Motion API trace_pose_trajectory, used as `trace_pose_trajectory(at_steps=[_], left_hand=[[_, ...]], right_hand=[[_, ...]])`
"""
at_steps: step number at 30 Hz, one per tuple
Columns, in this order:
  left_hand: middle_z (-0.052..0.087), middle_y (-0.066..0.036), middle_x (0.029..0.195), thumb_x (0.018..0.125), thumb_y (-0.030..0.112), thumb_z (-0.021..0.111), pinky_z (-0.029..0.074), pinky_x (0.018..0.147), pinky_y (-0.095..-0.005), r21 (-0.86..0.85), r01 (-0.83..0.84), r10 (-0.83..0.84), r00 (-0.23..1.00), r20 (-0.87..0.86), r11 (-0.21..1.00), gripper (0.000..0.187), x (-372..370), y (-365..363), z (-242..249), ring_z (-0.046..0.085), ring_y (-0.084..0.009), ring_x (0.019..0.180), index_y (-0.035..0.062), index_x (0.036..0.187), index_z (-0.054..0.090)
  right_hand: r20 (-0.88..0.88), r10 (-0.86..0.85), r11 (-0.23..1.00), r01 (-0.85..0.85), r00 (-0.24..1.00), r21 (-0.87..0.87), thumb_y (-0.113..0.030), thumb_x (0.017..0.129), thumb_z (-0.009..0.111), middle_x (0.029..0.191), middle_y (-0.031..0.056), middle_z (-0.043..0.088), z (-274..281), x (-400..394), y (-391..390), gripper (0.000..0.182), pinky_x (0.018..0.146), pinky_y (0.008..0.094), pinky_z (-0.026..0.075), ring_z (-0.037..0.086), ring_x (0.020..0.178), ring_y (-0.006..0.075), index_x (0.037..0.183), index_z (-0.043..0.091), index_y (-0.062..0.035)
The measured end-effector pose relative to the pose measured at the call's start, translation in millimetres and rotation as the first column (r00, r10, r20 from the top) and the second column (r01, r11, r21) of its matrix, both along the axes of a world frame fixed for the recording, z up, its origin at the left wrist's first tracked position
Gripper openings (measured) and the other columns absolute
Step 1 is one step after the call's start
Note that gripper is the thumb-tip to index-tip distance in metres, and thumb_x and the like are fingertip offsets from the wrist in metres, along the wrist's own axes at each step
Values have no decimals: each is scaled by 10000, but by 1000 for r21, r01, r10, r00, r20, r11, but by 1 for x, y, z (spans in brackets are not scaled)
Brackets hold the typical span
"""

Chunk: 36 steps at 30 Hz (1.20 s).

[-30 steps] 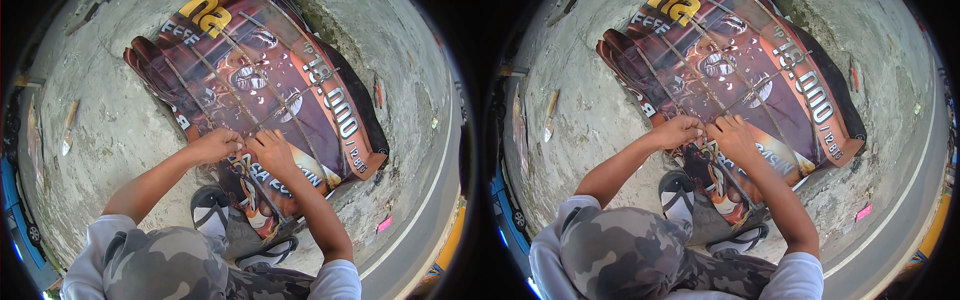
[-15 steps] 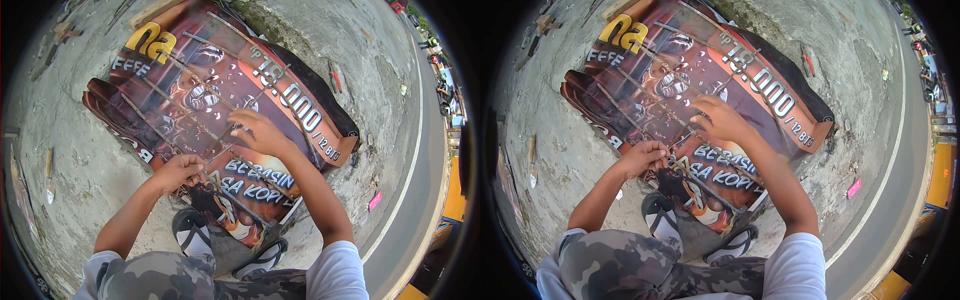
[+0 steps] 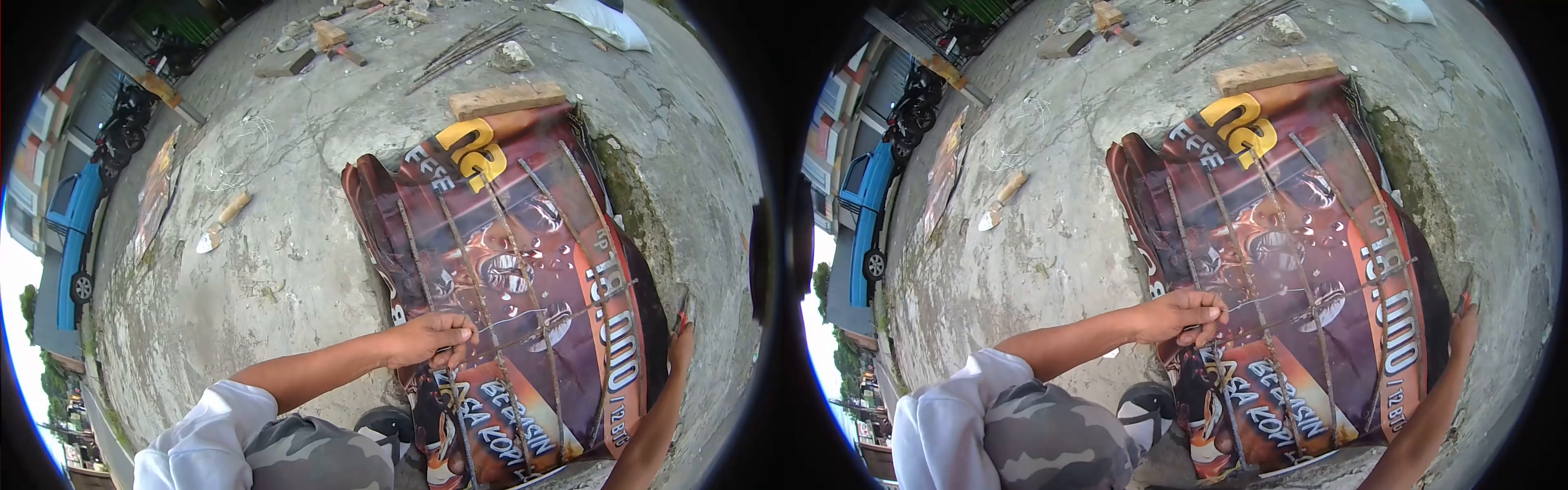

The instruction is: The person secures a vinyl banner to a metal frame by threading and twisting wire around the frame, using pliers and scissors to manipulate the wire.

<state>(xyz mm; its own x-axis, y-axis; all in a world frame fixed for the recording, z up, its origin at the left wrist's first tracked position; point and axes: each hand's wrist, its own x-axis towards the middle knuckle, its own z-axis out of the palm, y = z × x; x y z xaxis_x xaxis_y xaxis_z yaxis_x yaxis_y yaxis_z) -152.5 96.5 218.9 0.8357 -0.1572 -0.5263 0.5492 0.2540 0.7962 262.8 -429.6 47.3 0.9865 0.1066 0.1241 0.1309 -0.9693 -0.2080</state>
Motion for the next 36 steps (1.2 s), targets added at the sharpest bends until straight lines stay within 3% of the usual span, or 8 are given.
trace_pose_trajectory(at_steps=[5, 10, 16, 18, 19, 21, 24, 36], left_hand=[[557, -15, 697, 1087, 281, 429, 326, 510, -194, -70, -111, 117, 990, 82, 991, 239, 0, 8, -5, 386, -41, 534, 64, 1099, 528], [551, -27, 721, 1077, 275, 458, 316, 533, -203, -263, -266, 304, 945, 117, 927, 215, -1, 7, 16, 360, -56, 554, 77, 1080, 541], [615, -31, 737, 1074, 262, 470, 295, 519, -207, -217, -338, 380, 904, 194, 916, 235, 7, -3, 42, 337, -43, 547, 53, 1051, 575], [643, -49, 762, 1076, 270, 469, 299, 519, -195, -106, -314, 331, 900, 284, 944, 244, 6, -10, 47, 351, -35, 541, 55, 1042, 580], [649, -56, 767, 1075, 269, 472, 301, 517, -194, -89, -299, 312, 905, 288, 950, 241, 3, -11, 48, 356, -32, 541, 56, 1040, 580], [660, -70, 779, 1073, 267, 478, 304, 513, -190, -49, -275, 277, 913, 299, 960, 234, -1, -14, 50, 366, -28, 542, 59, 1037, 579], [659, -80, 769, 1070, 259, 488, 304, 504, -190, -61, -251, 258, 932, 257, 966, 222, -10, -18, 54, 369, -27, 539, 60, 1028, 577], [623, -86, 708, 1067, 235, 487, 308, 476, -189, -241, -249, 294, 940, 172, 938, 210, -21, -7, 42, 382, -44, 513, 48, 1002, 559]], right_hand=[[-58, -225, 925, 232, 973, 301, -279, 971, 492, 1097, 319, 601, 7, 12, 5, 384, 879, 513, 449, 578, 1036, 469, 1192, 479, 35], [-130, -167, 180, 160, 977, 971, -352, 1021, 511, 940, 34, 613, 77, -94, 75, 387, 741, 251, 471, 581, 812, 101, 1187, 549, -5], [-11, 551, -163, 120, 834, 979, -171, 1040, 506, 1134, 160, 658, 128, -262, 212, 188, 847, 320, 532, 657, 973, 186, 1091, 573, -3], [-61, 629, 15, 66, 775, 998, -97, 1022, 490, 1196, 156, 641, 143, -304, 246, 253, 878, 316, 522, 651, 1047, 201, 1232, 548, 30], [-33, 630, -79, 106, 776, 991, -29, 983, 470, 1157, 130, 652, 147, -323, 268, 298, 878, 285, 506, 646, 1046, 186, 1260, 548, 47], [-176, 732, 255, -25, 658, 967, 33, 916, 446, 1066, 84, 651, 155, -344, 271, 364, 728, 257, 473, 596, 842, 101, 1252, 579, -1], [-257, 777, 261, 78, 574, 962, 26, 917, 444, 1045, 77, 639, 162, -369, 294, 375, 683, 273, 453, 558, 778, 84, 1256, 588, -43], [-98, 718, 316, -197, 689, 928, 23, 838, 473, 1144, 215, 612, 132, -389, 321, 460, 952, 421, 455, 603, 1045, 366, 1290, 555, 17]])
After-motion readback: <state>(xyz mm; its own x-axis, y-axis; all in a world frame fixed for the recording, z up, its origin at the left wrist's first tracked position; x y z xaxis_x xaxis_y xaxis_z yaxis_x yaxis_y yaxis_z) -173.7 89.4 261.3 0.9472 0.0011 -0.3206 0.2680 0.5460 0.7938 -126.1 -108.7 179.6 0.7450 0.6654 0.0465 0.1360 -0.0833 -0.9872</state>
